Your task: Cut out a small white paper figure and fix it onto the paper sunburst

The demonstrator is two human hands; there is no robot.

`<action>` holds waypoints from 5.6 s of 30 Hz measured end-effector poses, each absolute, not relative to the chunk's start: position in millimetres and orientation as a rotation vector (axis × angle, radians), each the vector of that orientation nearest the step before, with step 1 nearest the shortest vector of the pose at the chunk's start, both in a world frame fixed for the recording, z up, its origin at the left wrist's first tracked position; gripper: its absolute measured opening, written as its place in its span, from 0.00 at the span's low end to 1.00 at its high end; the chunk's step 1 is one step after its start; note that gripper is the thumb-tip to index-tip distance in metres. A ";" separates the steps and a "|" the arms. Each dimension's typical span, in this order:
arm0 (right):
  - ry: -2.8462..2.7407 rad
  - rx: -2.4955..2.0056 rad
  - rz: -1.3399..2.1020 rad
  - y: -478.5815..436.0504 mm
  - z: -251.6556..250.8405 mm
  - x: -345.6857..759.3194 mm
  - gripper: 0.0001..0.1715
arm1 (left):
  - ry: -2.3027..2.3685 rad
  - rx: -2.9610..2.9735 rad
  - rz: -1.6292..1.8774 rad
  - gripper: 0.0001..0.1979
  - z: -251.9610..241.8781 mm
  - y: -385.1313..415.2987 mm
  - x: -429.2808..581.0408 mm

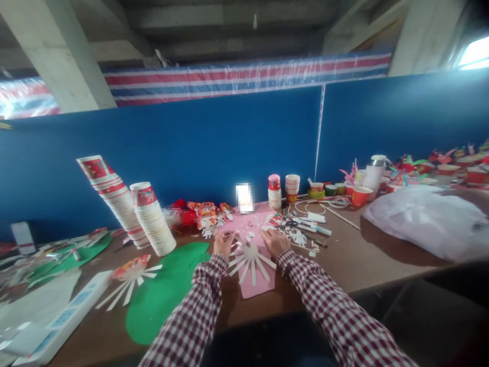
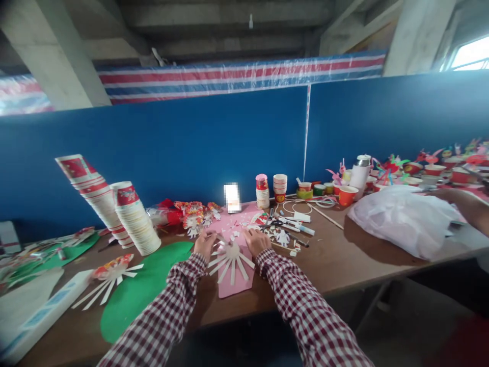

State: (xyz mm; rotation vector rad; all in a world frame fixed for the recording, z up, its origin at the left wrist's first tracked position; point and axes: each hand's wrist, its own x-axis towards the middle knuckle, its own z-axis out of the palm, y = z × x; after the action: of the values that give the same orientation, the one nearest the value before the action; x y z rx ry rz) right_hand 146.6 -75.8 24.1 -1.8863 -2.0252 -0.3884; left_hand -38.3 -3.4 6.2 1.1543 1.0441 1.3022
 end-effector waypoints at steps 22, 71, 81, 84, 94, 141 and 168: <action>-2.001 -1.890 -0.406 -85.0 26.3 147.4 0.16 | 0.741 0.758 1.354 0.08 -6.4 -27.5 -35.9; -2.043 -1.927 -0.194 -80.5 21.0 146.9 0.17 | 0.750 0.811 1.330 0.08 -4.2 -30.3 -37.2; -2.043 -1.934 -0.203 -79.8 20.8 146.5 0.16 | 0.719 0.784 1.328 0.07 -5.8 -28.6 -37.9; -2.041 -1.932 -0.202 -79.7 20.6 146.5 0.16 | 0.706 0.784 1.326 0.07 -7.5 -27.4 -38.1; -2.030 -1.950 -0.183 -78.9 19.9 146.1 0.17 | 0.713 0.784 1.321 0.08 -7.1 -27.4 -38.3; -2.046 -1.924 -0.207 -73.2 12.7 149.1 0.16 | 0.701 0.780 1.328 0.08 -7.3 -27.5 -37.4; -2.024 -1.952 -0.210 -77.1 17.6 145.9 0.18 | 0.726 0.798 1.335 0.07 -3.3 -31.0 -36.8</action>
State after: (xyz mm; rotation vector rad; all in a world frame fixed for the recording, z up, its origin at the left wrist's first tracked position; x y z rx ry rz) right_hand 145.9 -77.1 17.6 -1.9523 -2.0242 -0.2101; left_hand -36.8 -31.0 -3.3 0.7978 0.7261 1.3351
